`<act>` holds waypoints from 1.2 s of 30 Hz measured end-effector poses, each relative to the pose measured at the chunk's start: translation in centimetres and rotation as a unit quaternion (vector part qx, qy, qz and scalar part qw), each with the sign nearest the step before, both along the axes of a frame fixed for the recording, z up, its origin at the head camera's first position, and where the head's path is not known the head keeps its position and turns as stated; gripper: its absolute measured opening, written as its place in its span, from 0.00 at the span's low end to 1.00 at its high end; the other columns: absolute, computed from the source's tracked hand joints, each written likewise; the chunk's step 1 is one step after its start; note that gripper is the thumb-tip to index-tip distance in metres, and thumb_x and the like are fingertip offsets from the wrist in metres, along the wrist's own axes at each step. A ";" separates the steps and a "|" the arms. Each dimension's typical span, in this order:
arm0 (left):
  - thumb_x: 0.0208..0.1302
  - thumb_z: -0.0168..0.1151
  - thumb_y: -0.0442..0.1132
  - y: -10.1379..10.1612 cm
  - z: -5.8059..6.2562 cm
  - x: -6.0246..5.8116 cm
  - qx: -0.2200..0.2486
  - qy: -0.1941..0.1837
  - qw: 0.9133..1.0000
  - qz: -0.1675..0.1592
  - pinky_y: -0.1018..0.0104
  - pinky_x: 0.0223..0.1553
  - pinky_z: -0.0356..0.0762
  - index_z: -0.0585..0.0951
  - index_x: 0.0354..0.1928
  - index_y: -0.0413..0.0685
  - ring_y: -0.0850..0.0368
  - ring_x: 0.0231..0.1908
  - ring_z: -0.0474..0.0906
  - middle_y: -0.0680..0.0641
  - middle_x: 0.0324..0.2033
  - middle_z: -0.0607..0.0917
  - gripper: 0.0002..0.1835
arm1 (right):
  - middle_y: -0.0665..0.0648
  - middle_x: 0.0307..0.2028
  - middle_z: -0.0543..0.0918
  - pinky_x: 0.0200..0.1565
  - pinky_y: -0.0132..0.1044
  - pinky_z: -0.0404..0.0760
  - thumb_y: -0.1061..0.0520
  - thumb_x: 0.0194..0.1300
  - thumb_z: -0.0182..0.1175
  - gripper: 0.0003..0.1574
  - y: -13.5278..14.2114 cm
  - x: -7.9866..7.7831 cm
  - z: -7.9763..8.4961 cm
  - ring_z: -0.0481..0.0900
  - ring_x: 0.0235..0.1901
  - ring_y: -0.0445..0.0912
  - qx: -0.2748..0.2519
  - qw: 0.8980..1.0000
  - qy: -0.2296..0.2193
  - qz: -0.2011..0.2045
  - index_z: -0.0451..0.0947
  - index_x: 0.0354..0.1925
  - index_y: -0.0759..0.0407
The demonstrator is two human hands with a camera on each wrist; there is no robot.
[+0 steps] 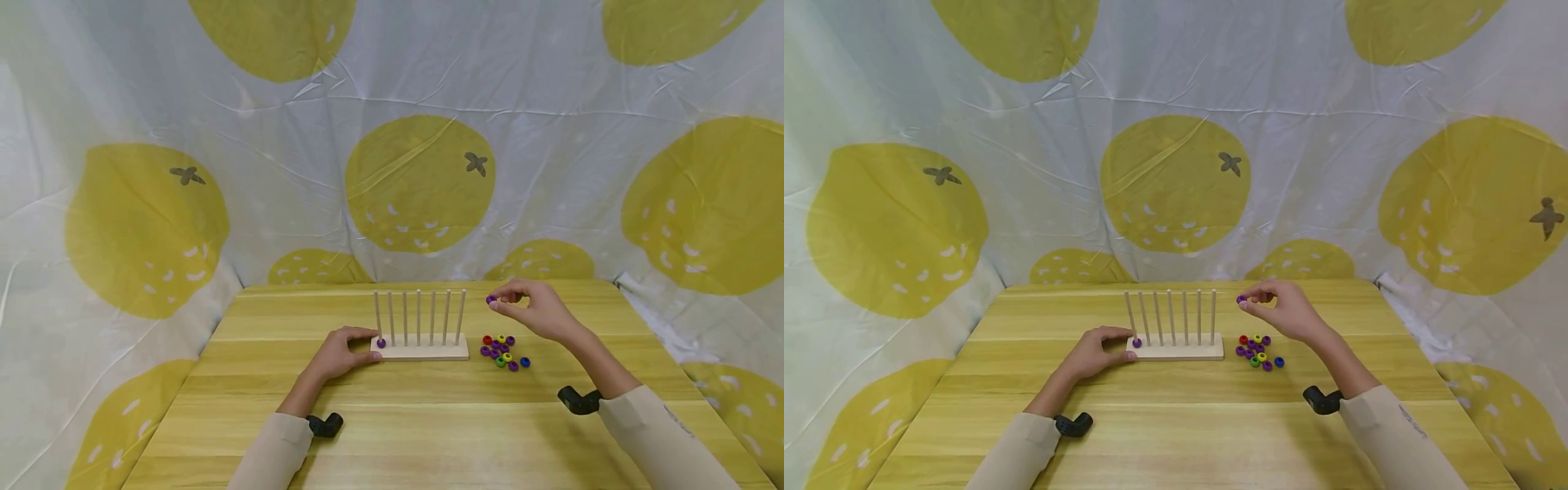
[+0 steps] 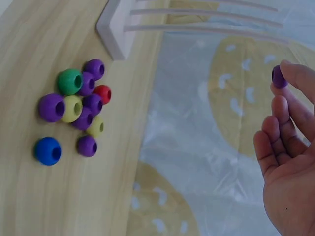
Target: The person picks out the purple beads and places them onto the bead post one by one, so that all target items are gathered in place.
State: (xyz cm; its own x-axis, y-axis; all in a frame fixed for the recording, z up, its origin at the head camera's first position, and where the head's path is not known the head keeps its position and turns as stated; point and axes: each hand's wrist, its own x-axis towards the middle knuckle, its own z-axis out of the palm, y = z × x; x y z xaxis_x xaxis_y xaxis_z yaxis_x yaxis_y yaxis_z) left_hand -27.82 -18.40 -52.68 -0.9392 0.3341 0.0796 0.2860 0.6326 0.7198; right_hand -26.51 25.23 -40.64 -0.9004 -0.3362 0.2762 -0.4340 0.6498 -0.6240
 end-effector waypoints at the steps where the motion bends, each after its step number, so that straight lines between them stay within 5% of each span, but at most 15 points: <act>1: 0.55 0.77 0.62 0.0 0.0 0.0 -0.001 0.000 1.000 0.000 0.46 0.71 0.70 0.85 0.60 0.70 0.49 0.68 0.75 0.56 0.62 0.84 0.29 | 0.46 0.34 0.81 0.40 0.38 0.75 0.43 0.70 0.68 0.12 -0.2 0.0 0.2 0.76 0.39 0.46 -0.001 1.000 0.000 0.002 0.88 0.48 0.45; 36: 0.55 0.78 0.60 0.1 0.0 0.2 0.003 0.007 1.000 0.001 0.46 0.71 0.70 0.85 0.60 0.68 0.48 0.68 0.75 0.56 0.61 0.85 0.30 | 0.48 0.39 0.83 0.46 0.44 0.78 0.43 0.70 0.67 0.14 -9.4 -2.1 4.0 0.77 0.42 0.47 -0.051 0.995 0.002 0.090 0.88 0.49 0.45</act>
State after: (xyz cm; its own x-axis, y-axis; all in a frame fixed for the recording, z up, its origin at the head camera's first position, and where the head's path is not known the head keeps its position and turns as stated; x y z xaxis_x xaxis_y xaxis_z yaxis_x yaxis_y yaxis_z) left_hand -27.63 -18.28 -52.64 -0.9385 0.3322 0.0941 0.2946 0.6283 0.7200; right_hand -28.57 15.78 -36.63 -0.8268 -0.4621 0.3208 -0.5407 0.4952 -0.6801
